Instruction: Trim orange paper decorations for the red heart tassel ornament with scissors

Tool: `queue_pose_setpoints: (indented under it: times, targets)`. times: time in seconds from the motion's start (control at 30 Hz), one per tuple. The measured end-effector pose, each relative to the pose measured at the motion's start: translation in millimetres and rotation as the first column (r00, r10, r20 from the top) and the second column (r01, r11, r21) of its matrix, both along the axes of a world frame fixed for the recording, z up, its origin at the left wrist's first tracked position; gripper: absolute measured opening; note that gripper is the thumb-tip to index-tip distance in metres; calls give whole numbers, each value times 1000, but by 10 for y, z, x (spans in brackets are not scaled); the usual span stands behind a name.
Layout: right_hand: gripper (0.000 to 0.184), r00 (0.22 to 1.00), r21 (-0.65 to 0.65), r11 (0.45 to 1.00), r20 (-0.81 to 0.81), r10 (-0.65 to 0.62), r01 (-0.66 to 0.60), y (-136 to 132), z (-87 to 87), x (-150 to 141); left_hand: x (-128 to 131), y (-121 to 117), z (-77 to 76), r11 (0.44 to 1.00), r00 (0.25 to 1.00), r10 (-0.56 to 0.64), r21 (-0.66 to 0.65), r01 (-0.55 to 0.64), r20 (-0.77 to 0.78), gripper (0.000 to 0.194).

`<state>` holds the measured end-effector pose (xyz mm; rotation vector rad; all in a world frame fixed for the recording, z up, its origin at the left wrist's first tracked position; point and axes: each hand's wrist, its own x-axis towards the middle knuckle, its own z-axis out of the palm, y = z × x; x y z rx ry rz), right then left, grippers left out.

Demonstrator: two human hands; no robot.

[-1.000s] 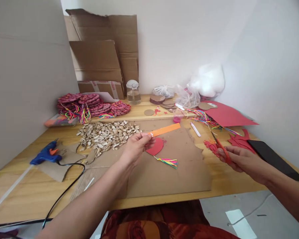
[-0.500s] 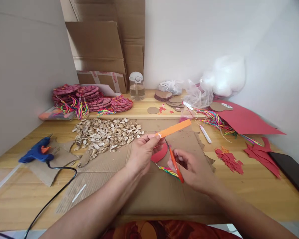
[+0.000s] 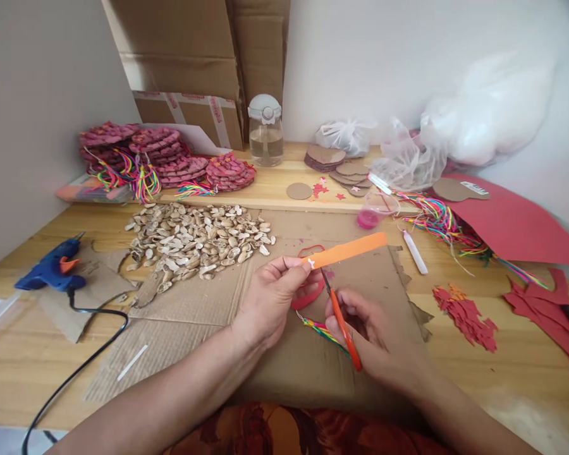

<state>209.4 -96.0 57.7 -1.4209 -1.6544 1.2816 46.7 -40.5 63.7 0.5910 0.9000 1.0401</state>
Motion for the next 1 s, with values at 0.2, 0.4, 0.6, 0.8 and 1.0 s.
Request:
queue_pose_setpoints:
  times: [0.2, 0.4, 0.6, 0.8, 1.0]
  targets:
    - [17, 999, -30, 999, -32, 11, -12, 13, 36, -32, 31, -44, -31, 998, 999, -50, -26, 50, 2, 25]
    - [19, 1000, -41, 999, -17, -8, 7, 13, 58, -52, 30, -53, -44, 999, 999, -32, -33, 32, -7, 24]
    - [18, 1000, -32, 999, 11, -5, 5, 4, 20, -44, 26, -54, -52, 999, 1000, -27, -37, 27, -4, 24]
    - [18, 1000, -21, 999, 6, 25, -24, -7, -45, -35, 22, -43, -50, 999, 999, -36, -33, 35, -16, 23]
    - [19, 997, -35, 999, 70, 16, -13, -12, -48, -23, 22, -46, -40, 998, 999, -48, -44, 47, -26, 23]
